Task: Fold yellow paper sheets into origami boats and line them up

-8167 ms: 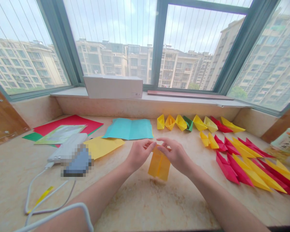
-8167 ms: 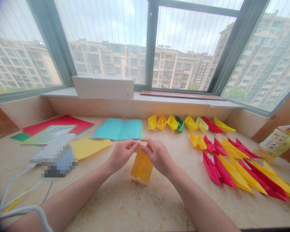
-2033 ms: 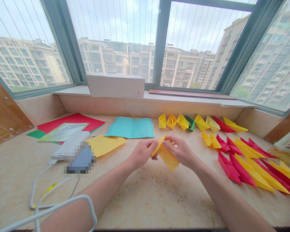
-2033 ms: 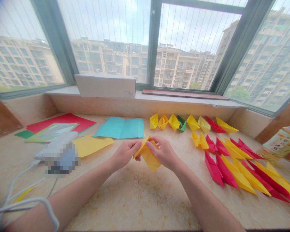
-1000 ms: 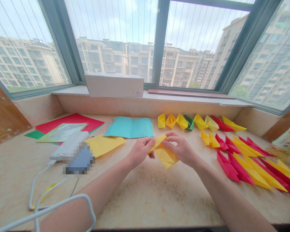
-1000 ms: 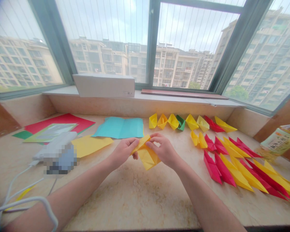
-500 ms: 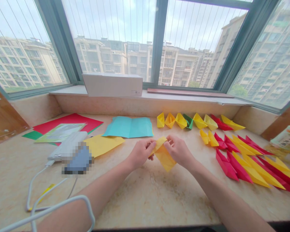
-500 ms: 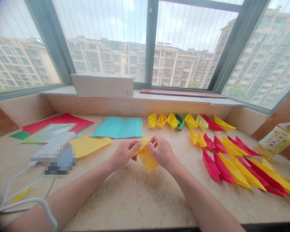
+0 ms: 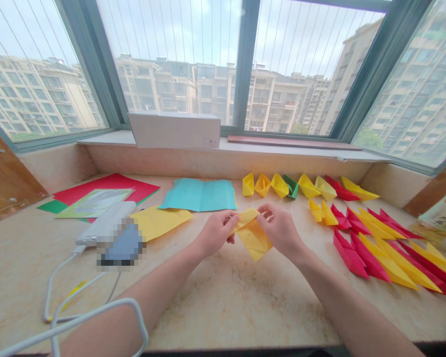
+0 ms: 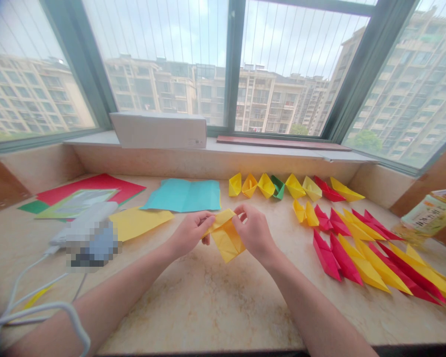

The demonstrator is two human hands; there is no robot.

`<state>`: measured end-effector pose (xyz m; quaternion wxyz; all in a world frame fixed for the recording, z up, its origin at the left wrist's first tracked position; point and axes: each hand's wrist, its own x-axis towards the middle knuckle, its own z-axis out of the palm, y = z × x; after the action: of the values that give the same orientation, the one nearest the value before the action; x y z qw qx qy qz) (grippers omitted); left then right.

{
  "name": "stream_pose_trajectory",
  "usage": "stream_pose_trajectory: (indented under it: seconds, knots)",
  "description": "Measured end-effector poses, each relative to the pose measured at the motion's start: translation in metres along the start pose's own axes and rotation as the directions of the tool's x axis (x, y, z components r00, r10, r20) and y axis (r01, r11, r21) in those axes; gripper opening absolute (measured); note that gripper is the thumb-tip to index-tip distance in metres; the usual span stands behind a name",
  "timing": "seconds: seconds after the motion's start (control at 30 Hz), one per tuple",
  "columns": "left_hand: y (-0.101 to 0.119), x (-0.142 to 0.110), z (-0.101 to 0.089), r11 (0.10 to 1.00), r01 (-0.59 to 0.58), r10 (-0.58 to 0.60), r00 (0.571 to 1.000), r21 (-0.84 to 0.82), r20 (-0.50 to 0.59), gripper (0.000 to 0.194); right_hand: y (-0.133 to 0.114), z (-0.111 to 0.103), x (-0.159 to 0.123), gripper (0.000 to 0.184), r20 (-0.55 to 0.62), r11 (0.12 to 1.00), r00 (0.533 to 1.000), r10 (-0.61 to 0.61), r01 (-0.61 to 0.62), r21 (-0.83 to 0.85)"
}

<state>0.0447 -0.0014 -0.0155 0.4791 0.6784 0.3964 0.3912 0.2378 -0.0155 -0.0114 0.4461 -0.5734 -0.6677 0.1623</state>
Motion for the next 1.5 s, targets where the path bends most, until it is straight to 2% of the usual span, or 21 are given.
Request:
stream_pose_trajectory:
  seconds: [0.07, 0.2, 0.33, 0.5, 0.7, 0.87, 0.93, 1.07, 1.13, 1.2, 1.37, 1.5]
  knots:
    - [0.000, 0.000, 0.000, 1.000, 0.002, -0.002, 1.000, 0.010, 0.004, 0.036, 0.001, 0.000, 0.001, 0.011, -0.013, 1.000, 0.999, -0.029, 0.029, 0.005]
    - [0.000, 0.000, 0.000, 0.999, 0.021, -0.021, 1.000, 0.024, 0.011, 0.033, 0.003, 0.003, 0.001, 0.017, -0.003, 0.992, 0.999, -0.046, 0.046, 0.117]
    - [0.002, 0.000, -0.001, 0.999, 0.036, -0.037, 0.999, 0.009, 0.034, 0.032, 0.005, 0.006, 0.001, 0.020, 0.027, 0.974, 0.992, -0.120, 0.113, 0.195]
    - [0.001, 0.000, 0.001, 0.997, 0.072, -0.070, 0.994, -0.020, 0.081, 0.032, 0.006, 0.008, -0.001, 0.020, -0.010, 0.972, 0.984, -0.177, 0.176, 0.159]
    - [0.000, -0.003, 0.005, 0.991, 0.132, -0.129, 0.978, -0.005, 0.163, 0.047, 0.003, 0.007, -0.002, 0.018, -0.045, 0.957, 0.966, -0.255, 0.259, 0.129]
    - [-0.001, -0.005, 0.006, 0.981, 0.157, -0.173, 0.974, 0.116, 0.147, 0.054, 0.000, 0.007, -0.004, 0.017, -0.055, 0.953, 0.967, -0.250, 0.255, 0.163]
    - [-0.003, -0.004, 0.005, 0.978, 0.128, -0.148, 0.982, 0.164, 0.115, 0.053, -0.001, 0.007, -0.004, 0.017, -0.052, 0.953, 0.973, -0.227, 0.232, 0.197]
    - [-0.004, -0.001, 0.002, 0.983, -0.039, 0.022, 0.995, 0.179, 0.096, 0.046, -0.002, 0.008, -0.005, 0.017, -0.036, 0.947, 0.985, -0.171, 0.174, 0.269]
    - [-0.001, -0.001, 0.001, 0.979, -0.060, 0.038, 0.993, 0.193, 0.114, 0.046, -0.003, 0.008, -0.005, 0.017, -0.016, 0.945, 0.988, -0.156, 0.154, 0.287]
    - [0.002, -0.002, 0.001, 0.990, -0.021, -0.001, 0.988, 0.141, 0.154, 0.047, -0.004, 0.009, -0.006, 0.018, 0.005, 0.944, 0.989, -0.147, 0.139, 0.299]
    - [0.006, -0.004, 0.002, 0.978, 0.146, -0.097, 0.951, -0.152, 0.294, 0.049, -0.005, 0.010, -0.006, 0.018, 0.046, 0.934, 0.988, -0.150, 0.127, 0.333]
    - [0.006, -0.004, 0.000, 0.957, 0.158, -0.084, 0.954, -0.242, 0.289, 0.045, -0.004, 0.009, -0.004, 0.017, 0.058, 0.923, 0.984, -0.168, 0.137, 0.359]
